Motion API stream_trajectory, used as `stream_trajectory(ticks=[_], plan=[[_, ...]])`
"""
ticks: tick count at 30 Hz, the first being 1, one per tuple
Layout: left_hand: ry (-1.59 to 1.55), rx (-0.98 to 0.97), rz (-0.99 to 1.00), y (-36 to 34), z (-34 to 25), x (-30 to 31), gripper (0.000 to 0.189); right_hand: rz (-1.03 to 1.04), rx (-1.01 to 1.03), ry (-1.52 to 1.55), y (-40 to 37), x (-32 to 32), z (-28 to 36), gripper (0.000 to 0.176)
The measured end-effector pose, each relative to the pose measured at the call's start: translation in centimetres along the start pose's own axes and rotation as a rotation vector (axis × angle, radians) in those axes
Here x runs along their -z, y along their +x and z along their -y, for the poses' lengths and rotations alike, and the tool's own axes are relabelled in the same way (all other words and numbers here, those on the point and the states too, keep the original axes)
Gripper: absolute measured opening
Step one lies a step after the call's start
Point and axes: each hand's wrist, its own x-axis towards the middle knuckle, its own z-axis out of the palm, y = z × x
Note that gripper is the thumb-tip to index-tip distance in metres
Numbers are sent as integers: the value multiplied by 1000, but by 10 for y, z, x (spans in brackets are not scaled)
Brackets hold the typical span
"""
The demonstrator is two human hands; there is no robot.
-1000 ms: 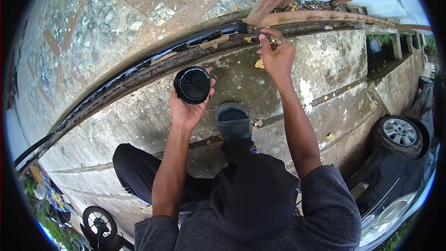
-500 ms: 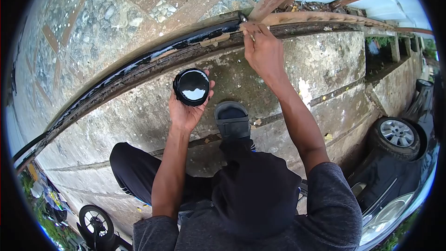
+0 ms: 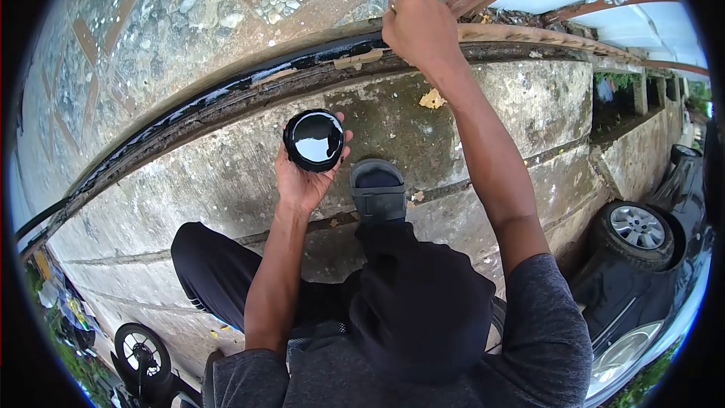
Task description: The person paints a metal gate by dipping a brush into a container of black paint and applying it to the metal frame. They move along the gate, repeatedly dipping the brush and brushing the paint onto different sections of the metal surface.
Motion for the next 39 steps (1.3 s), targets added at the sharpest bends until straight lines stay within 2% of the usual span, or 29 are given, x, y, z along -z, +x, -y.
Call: stream_trajectory(ticks=[1, 4, 7, 10, 14, 15, 18, 19, 22, 23, 26, 28, 31, 35, 39], plan=[[6, -3, -6, -1, 0, 1, 67, 18, 39, -123, 10, -4, 2, 18], [-2, -12, -23, -5, 0, 0, 66, 281, 130, -109, 38, -15, 22, 19], [-4, -28, -40, -11, -1, -3, 65, 548, 58, 32, 65, -13, 36, 20], [2, -41, -22, -13, -6, -1, 65, 185, 113, -66, 63, -16, 25, 19], [-26, -37, -15, -15, -6, -1, 65, 315, 241, -150, 58, -37, 25, 17], [-25, -37, -4, -16, -6, 0, 65, 296, 161, -49, 57, -28, 29, 18], [-25, -37, 13, -17, -7, 2, 65, 407, -260, 466, 55, -3, 24, 24], [-24, -37, 11, -17, -8, 1, 64, 441, -283, 387, 53, 0, 18, 30], [-6, -46, 2, -17, -9, 1, 64, 231, -34, -8, 40, -17, -12, 30], [3, -49, -4, -16, -9, 1, 64, 65, 48, -25, 30, -26, -21, 26], [18, -48, 8, -16, -11, 3, 62, -128, 40, 219, -16, 11, -6, 20], [8, -51, -2, -18, -12, -1, 62, -302, -103, 420, -57, 18, 0, 13], [4, -35, -28, -17, -11, 1, 60, -376, -35, 322, -101, 0, -15, 16], [38, -17, -40, -14, -6, 5, 59, -260, 82, 214, -122, -35, -33, 30], [53, -23, -36, -11, -4, 0, 59, -187, 121, 253, -135, -39, -22, 29]])
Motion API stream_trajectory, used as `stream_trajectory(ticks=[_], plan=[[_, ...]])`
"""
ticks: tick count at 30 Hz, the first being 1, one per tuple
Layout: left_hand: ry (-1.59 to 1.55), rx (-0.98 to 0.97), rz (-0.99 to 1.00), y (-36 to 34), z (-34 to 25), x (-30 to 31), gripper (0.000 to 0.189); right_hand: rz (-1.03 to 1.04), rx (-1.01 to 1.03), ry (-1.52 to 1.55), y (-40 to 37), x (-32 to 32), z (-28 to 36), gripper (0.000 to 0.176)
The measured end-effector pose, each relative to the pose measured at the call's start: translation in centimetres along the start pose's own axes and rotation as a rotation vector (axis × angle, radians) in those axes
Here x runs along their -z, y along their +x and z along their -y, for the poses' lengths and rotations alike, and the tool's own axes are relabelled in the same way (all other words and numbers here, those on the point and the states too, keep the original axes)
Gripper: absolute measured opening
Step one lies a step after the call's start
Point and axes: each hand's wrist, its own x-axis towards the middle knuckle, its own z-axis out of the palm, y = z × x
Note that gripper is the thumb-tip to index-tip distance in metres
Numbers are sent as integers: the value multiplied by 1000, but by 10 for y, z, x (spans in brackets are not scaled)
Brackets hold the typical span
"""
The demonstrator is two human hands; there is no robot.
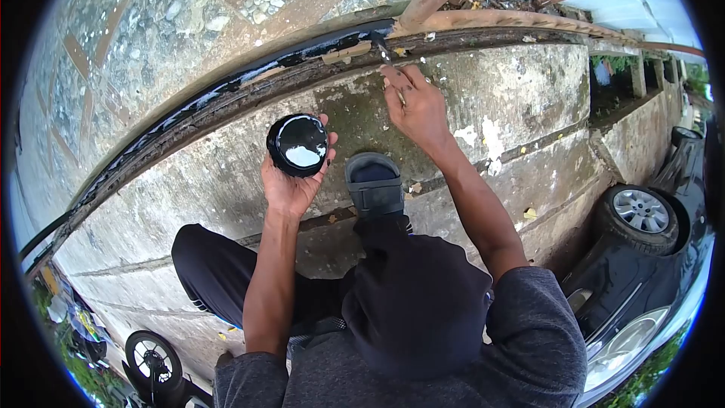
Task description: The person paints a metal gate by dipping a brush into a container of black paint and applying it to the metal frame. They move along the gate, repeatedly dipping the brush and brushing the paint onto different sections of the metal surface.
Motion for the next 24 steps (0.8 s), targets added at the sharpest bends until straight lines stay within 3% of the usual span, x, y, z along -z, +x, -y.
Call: stream_trajectory(ticks=[4, 7, 8, 11, 14, 17, 20, 24], plan=[[-5, 12, -29, 1, 2, -4, 59, -76, -139, -45, 8, -1, -11, 28], [10, 9, -23, 4, 4, -4, 58, -11, -32, 63, 2, -1, -3, 27], [22, 5, -26, 4, 5, -5, 58, -85, -56, 92, 1, 1, 1, 27], [30, 22, -27, 5, 7, -7, 56, -130, -273, 72, -2, -5, 5, 27], [17, 48, -12, 8, 10, -7, 55, -168, -182, 163, -5, -20, 11, 25], [26, 38, -30, 7, 8, -9, 56, -153, -278, 362, -7, -6, 13, 23], [26, 53, -15, 12, 7, -10, 57, -55, -181, 373, -5, -4, -3, 22], [15, 48, -11, 14, 5, -13, 57, -214, -390, 421, -1, -6, -25, 23]])
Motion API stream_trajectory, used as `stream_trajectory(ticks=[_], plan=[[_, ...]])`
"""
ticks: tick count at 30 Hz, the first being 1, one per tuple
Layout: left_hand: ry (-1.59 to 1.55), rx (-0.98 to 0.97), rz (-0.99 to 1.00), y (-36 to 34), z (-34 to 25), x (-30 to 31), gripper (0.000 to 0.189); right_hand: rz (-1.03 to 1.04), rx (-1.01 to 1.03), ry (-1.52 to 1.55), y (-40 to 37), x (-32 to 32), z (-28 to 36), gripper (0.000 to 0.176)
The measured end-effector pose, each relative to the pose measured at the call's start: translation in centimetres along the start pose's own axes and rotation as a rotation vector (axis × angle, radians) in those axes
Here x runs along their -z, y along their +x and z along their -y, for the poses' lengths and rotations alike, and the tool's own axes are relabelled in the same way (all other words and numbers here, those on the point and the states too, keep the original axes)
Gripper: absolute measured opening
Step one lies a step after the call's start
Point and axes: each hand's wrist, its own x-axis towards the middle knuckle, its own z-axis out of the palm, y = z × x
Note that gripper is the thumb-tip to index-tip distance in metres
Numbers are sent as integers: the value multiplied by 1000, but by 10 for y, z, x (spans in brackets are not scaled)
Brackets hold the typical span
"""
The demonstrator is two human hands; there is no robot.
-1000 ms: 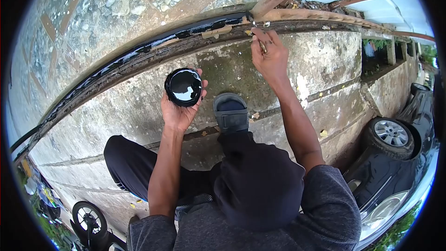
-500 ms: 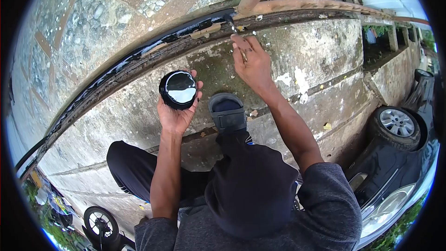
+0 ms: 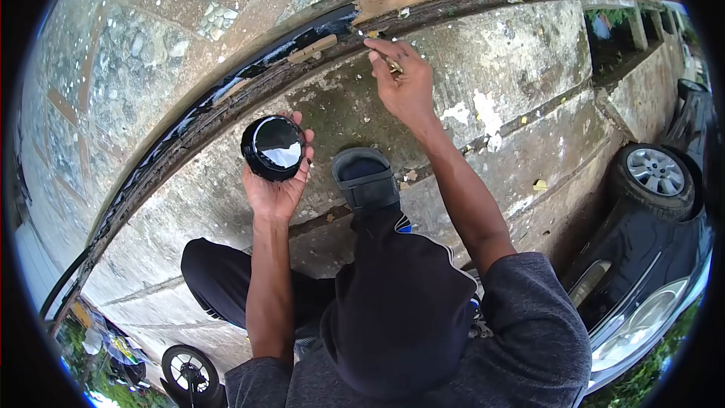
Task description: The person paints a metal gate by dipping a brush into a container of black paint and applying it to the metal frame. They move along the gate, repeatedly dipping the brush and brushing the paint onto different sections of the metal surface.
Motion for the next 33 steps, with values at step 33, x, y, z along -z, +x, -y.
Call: stream_trajectory(ticks=[33], plan=[[-21, -28, 10, -5, -7, 4, 60, -9, 163, -222, 3, 12, 11, 18]])
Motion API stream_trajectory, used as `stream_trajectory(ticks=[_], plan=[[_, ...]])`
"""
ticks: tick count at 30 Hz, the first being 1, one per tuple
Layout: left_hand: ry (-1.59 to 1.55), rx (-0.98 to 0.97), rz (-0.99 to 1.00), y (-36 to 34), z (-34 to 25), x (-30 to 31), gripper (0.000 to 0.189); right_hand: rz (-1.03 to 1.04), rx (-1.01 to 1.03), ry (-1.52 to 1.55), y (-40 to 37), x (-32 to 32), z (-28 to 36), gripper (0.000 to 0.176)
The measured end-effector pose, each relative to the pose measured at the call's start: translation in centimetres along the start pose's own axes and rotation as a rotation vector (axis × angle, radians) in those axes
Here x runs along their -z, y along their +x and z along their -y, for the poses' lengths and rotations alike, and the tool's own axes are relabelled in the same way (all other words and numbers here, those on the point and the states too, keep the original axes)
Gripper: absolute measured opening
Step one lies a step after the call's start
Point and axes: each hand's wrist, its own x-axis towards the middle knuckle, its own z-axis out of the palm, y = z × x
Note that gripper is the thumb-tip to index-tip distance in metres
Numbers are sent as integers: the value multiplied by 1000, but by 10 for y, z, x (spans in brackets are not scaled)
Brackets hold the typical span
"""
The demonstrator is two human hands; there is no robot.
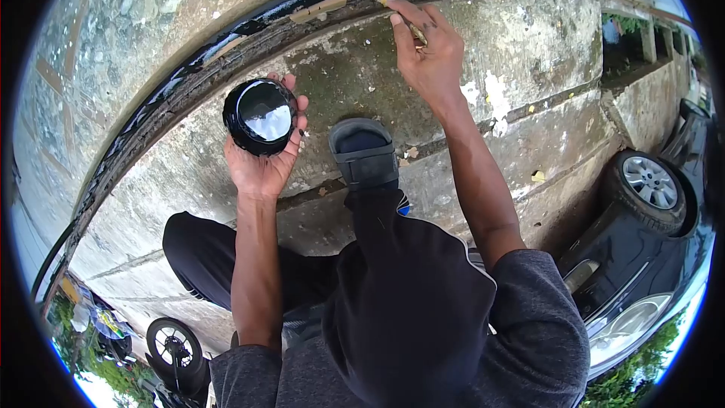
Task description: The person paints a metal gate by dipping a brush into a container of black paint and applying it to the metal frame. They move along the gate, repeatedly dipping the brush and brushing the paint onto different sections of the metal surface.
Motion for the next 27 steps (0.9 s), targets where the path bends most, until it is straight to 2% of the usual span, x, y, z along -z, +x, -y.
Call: stream_trajectory(ticks=[4, 8, 11, 14, 17, 21, 24, 25, 27], plan=[[0, 1, 16, -7, -4, 3, 60, -79, -114, 43, 0, 3, -3, 18], [2, -17, -24, -16, -9, 5, 60, -38, 36, -13, 5, -4, 4, 20], [-23, -21, -20, -27, -16, 12, 59, -17, -31, -61, -10, -1, -5, 21], [-62, -35, -55, -43, -23, 19, 58, -96, 86, -106, -22, -4, -8, 22], [-43, -49, -80, -55, -31, 31, 57, -41, 29, -101, -30, -20, 4, 22], [-5, -100, -120, -71, -42, 37, 56, -116, 41, -21, -23, -22, 17, 22], [-16, -118, -124, -81, -47, 39, 55, -42, 10, -101, -19, -20, 10, 20], [-26, -125, -125, -83, -48, 41, 55, 13, -17, -46, -21, -19, 13, 19], [-48, -127, -111, -91, -53, 45, 54, -30, 16, -9, -20, -19, 23, 18]])
